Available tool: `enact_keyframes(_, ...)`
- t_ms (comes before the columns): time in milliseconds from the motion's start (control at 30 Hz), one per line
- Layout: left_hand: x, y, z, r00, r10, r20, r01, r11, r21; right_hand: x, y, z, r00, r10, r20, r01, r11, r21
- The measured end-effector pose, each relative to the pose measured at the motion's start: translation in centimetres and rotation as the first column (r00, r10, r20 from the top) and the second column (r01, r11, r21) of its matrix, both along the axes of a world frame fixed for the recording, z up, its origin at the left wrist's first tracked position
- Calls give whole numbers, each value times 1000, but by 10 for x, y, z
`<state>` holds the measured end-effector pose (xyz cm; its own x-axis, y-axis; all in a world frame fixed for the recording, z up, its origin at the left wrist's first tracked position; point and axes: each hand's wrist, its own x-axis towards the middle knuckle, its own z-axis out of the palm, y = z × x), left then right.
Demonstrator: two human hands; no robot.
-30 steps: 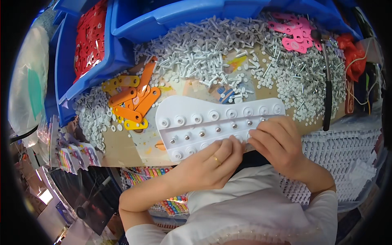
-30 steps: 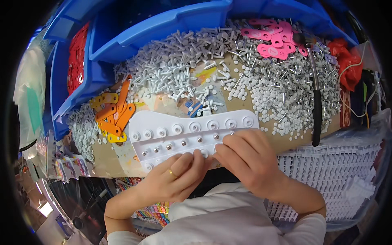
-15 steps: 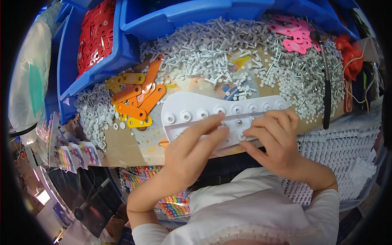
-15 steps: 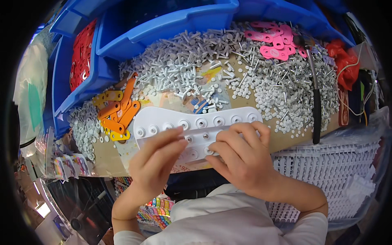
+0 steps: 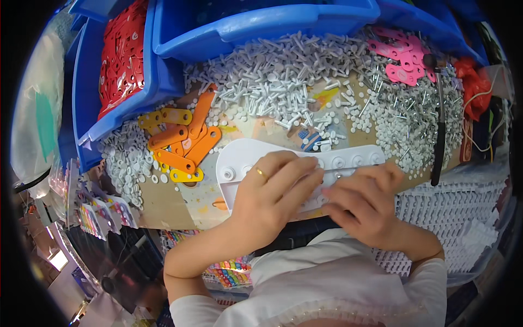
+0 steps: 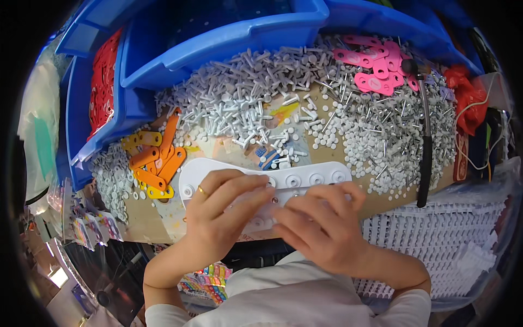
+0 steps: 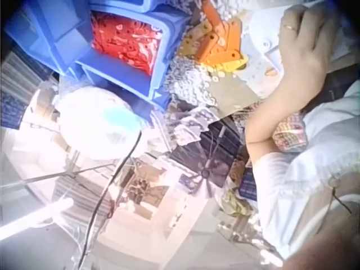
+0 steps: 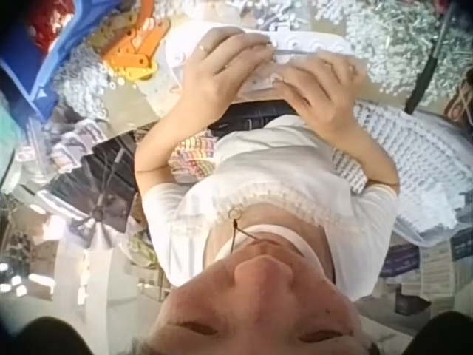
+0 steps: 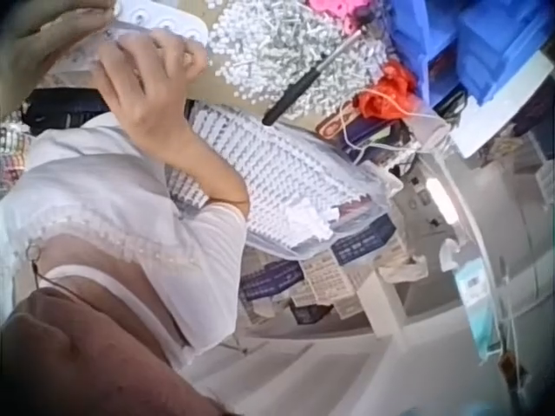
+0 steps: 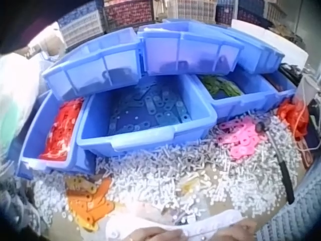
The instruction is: Assembling plastic toy xylophones and testing the keys with a mallet in a factory setting.
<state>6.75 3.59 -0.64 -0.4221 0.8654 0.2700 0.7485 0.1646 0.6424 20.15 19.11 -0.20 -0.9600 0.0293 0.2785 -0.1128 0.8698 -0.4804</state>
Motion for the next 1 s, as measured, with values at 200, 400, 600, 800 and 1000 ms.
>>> enact_keyframes(200,-8,-9,1,975,-116,-188,108,993,-51,-15,8,-1,1000,-2,-21,7,974,225)
enact_keyframes(400,19,-11,-1,953,-44,-298,16,995,-96,-16,8,-1,1000,26,3,-26,957,287)
enact_keyframes(600,12,-67,5,889,433,-148,-433,901,39,-21,8,19,1000,8,13,-12,929,369)
enact_keyframes(800,-17,-144,-18,576,780,-245,-814,574,-86,-79,-32,35,956,291,33,-292,941,169)
enact_keyframes(1000,-25,-161,-29,653,689,-313,-732,681,-29,-166,-107,4,802,594,-58,-579,798,167)
